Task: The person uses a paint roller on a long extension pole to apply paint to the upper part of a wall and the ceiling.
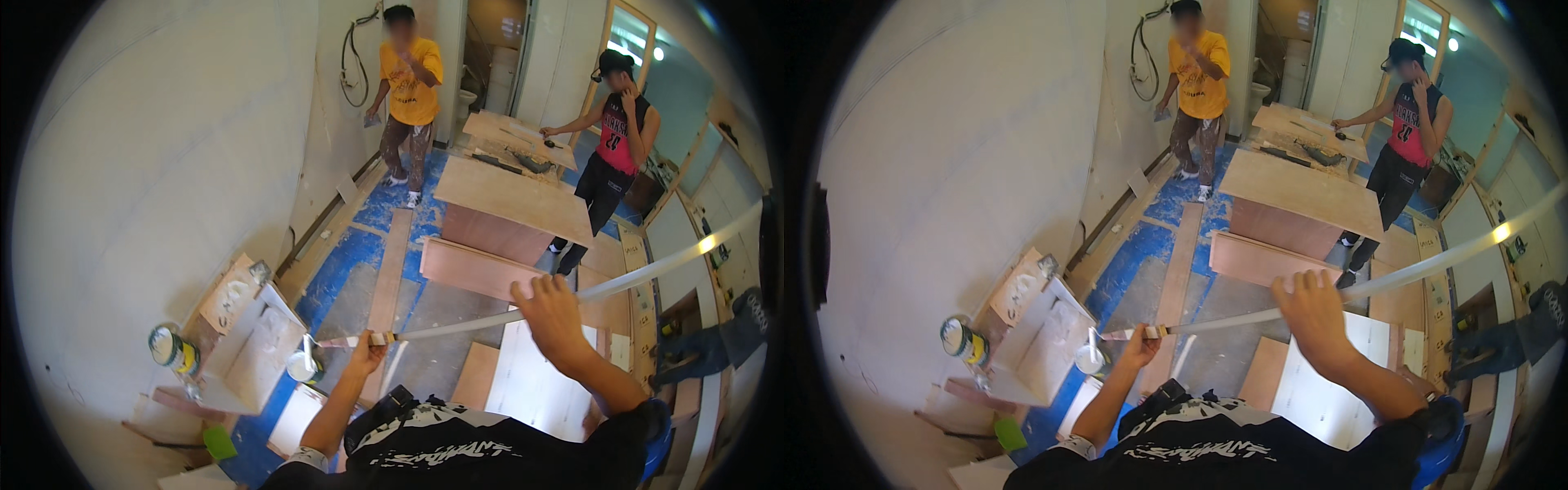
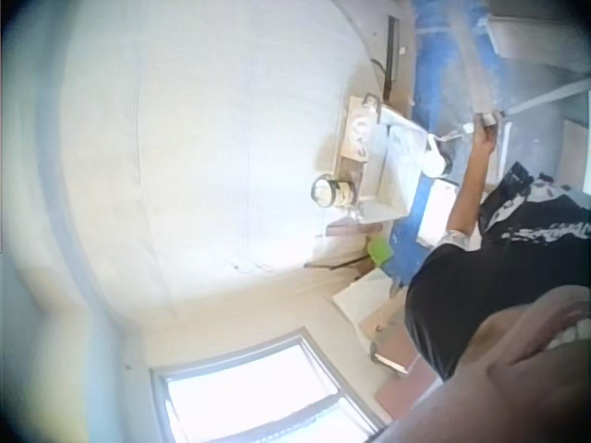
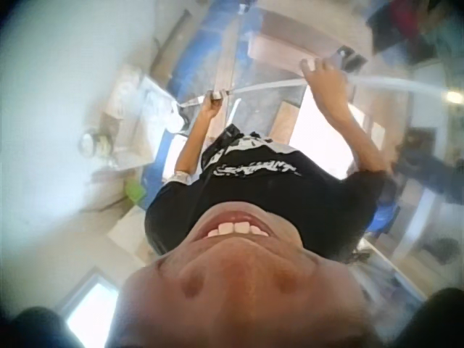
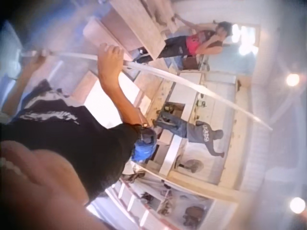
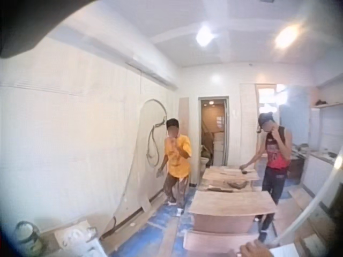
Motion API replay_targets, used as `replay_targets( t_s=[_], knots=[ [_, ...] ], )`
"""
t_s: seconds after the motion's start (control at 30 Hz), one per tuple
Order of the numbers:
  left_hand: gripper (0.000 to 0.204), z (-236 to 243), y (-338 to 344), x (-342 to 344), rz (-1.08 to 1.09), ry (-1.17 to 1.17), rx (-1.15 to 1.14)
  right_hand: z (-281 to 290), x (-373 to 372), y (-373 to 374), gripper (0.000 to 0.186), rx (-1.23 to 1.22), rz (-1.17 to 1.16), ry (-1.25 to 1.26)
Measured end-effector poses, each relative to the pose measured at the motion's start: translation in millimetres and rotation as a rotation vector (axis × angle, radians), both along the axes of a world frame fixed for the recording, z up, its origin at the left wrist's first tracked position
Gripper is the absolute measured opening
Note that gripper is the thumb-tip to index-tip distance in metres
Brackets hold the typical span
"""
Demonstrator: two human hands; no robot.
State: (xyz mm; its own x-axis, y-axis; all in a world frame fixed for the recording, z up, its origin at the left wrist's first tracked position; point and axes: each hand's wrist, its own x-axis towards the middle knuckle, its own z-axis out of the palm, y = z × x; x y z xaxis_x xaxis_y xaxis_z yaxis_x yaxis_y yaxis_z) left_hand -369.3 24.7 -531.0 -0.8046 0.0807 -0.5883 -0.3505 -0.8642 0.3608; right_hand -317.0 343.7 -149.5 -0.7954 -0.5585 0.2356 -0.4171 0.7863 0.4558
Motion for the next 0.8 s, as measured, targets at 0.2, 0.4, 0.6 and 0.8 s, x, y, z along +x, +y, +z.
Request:
replay_targets(
  t_s=[0.2, 0.4, 0.6, 0.8],
  knots=[
    [0.020, -12.3, -47.6, 0.3, -0.060, -0.080, 0.072, -76.6, -19.7, -142.0, 0.031, 0.141, 0.261, -0.247],
    [0.025, -40.1, -62.1, 11.3, -0.164, -0.055, 0.232, -177.9, -44.0, -226.0, 0.027, 0.159, 0.239, -0.502],
    [0.031, -24.4, -65.7, 13.6, -0.131, -0.036, 0.255, -217.3, -51.9, -235.0, 0.019, 0.093, 0.189, -0.604],
    [0.030, -21.3, -66.0, 1.3, -0.065, 0.008, 0.326, -195.1, -67.1, -221.7, 0.024, 0.042, 0.129, -0.666]
  ],
)
